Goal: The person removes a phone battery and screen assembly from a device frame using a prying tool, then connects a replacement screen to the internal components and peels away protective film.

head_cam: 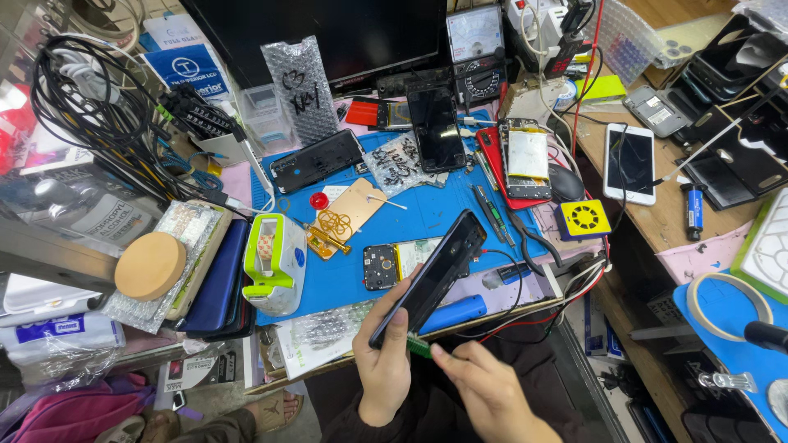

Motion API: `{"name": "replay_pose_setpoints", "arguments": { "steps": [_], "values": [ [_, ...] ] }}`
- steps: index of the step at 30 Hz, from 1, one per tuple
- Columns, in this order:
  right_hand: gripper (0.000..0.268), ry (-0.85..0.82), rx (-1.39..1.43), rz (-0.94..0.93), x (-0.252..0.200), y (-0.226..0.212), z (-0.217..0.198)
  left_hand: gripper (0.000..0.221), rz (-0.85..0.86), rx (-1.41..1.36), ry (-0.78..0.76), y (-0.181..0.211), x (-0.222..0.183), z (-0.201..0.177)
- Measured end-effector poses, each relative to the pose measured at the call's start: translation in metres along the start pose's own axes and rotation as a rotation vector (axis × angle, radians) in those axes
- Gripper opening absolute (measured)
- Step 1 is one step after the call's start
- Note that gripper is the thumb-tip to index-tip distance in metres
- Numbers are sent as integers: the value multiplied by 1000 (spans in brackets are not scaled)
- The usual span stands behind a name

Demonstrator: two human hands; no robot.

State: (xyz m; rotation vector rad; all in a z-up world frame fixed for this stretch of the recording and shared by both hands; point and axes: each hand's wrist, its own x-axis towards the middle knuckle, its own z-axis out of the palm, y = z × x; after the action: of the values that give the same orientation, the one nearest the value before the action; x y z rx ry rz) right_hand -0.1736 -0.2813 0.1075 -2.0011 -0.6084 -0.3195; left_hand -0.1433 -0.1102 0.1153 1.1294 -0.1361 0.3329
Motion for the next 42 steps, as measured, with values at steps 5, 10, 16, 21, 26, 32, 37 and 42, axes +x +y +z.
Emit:
{"name": "replay_pose_setpoints", "arguments": {
  "steps": [5,10,16,21,26,32,37,42],
  "values": [
    [39,95,51,100,5,1,2,37,3,-79,-22,-5,-1,0],
    [39,-2,157,10,0,7,7,37,9,-10,-16,-5,2,-4],
    [37,133,62,41,2,16,5,36,13,24,-31,-5,1,0],
    [38,166,17,138,12,12,-4,34,1,22,-44,-8,-4,-2],
    [39,152,2,64,14,5,-5,34,26,76,-37,-4,-3,-2],
    [38,220,-11,168,10,11,-6,34,16,35,-35,-6,-12,-2],
    [40,102,89,34,14,4,-5,34,41,84,-16,-4,-8,-3],
    [38,212,5,170,10,17,0,34,41,90,-24,-9,-8,-8]
  ]
}}
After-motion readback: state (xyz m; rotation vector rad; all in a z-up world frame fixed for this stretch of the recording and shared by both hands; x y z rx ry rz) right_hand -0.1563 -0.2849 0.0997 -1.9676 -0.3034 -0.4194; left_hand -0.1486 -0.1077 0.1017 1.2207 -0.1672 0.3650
